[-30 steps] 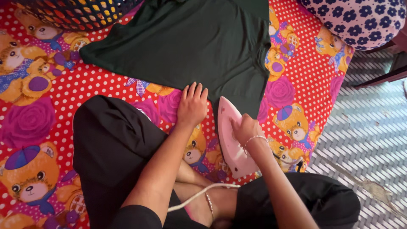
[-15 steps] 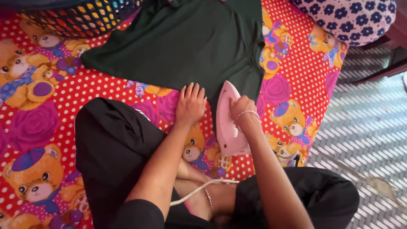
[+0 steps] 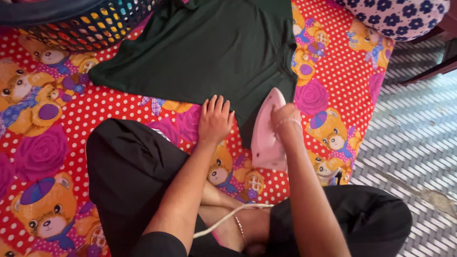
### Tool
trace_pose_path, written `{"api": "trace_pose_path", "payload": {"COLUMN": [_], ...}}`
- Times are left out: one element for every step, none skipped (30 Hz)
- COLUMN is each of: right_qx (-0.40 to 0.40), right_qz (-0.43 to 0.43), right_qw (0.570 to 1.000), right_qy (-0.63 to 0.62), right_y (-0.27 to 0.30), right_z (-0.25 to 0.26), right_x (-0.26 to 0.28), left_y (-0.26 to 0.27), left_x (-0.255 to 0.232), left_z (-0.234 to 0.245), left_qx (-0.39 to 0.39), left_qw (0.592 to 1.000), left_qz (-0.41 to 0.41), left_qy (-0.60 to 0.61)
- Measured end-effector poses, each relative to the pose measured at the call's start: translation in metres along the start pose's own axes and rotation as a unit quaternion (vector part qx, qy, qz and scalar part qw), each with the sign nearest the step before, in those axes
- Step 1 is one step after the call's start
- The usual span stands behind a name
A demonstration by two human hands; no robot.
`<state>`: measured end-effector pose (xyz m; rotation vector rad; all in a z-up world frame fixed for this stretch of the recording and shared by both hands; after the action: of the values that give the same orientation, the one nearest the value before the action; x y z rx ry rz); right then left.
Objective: The person irons a dark green t-shirt laid out on a colorful bedspread. They use a pink iron to smooth the front, sleeves, and back of the shirt, adjusting the fabric with their hands between passes.
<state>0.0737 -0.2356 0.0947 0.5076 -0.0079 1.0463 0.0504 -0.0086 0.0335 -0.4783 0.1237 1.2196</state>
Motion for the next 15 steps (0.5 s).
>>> {"api": "trace_pose_path", "payload": {"right_qx": [0.004, 0.007, 0.017, 0.026, 0.036, 0.030, 0.025, 0.020, 0.011, 0.002, -0.008, -0.011, -0.011, -0.012, -0.005], "right_qz": [-0.008, -0.016, -0.024, -0.031, -0.038, -0.047, -0.054, -0.062, -0.064, -0.066, -0.066, -0.074, -0.081, -0.088, -0.094], "right_qw": [1.000, 1.000, 0.999, 0.998, 0.997, 0.998, 0.998, 0.998, 0.998, 0.998, 0.998, 0.997, 0.997, 0.996, 0.995], "right_qy": [-0.005, -0.010, -0.028, -0.045, -0.061, -0.032, -0.004, 0.024, 0.017, 0.010, 0.001, -0.008, -0.018, -0.028, -0.029], "right_y": [-0.016, -0.027, -0.033, -0.039, -0.040, -0.037, -0.032, -0.026, -0.015, 0.000, 0.013, 0.023, 0.031, 0.034, 0.034], "right_z": [0.004, 0.006, 0.006, 0.008, 0.007, 0.006, 0.004, 0.002, -0.002, -0.008, -0.012, -0.014, -0.017, -0.018, -0.019], "right_x": [0.001, -0.002, -0.009, -0.015, -0.021, -0.027, -0.031, -0.033, -0.039, -0.046, -0.050, -0.054, -0.057, -0.059, -0.059], "left_y": [0.000, -0.001, 0.001, 0.001, 0.001, 0.001, 0.001, 0.001, 0.000, 0.001, 0.000, -0.002, -0.003, -0.002, -0.002], "left_x": [0.000, 0.000, 0.000, 0.001, 0.002, 0.003, 0.004, 0.005, 0.004, 0.003, 0.004, 0.004, 0.004, 0.004, 0.005], "left_z": [0.001, 0.001, 0.000, -0.001, -0.003, -0.004, -0.005, -0.006, -0.007, -0.008, -0.008, -0.008, -0.008, -0.008, -0.008], "left_qx": [-0.003, -0.006, -0.006, -0.005, -0.003, -0.002, 0.001, 0.004, 0.007, 0.009, 0.010, 0.011, 0.011, 0.011, 0.011], "left_qw": [1.000, 1.000, 1.000, 1.000, 1.000, 1.000, 1.000, 1.000, 1.000, 1.000, 1.000, 1.000, 1.000, 1.000, 1.000], "left_qz": [-0.002, -0.005, -0.006, -0.006, -0.004, -0.002, -0.001, 0.000, 0.001, 0.003, 0.005, 0.007, 0.007, 0.006, 0.005], "left_qy": [-0.003, -0.007, -0.009, -0.008, -0.006, -0.004, -0.006, -0.007, -0.007, -0.006, -0.007, -0.008, -0.008, -0.008, -0.010]}}
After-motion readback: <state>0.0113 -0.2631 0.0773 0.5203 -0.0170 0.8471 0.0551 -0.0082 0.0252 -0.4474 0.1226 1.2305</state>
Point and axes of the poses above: each hand's wrist, its own y-axis away from the middle knuckle, its own z-axis out of the back of the hand, x = y × z, the point moved 6 cm from there along -y, towards the middle knuckle, and after that the axes turned 13 degrees about x, right-handed, at the moved point
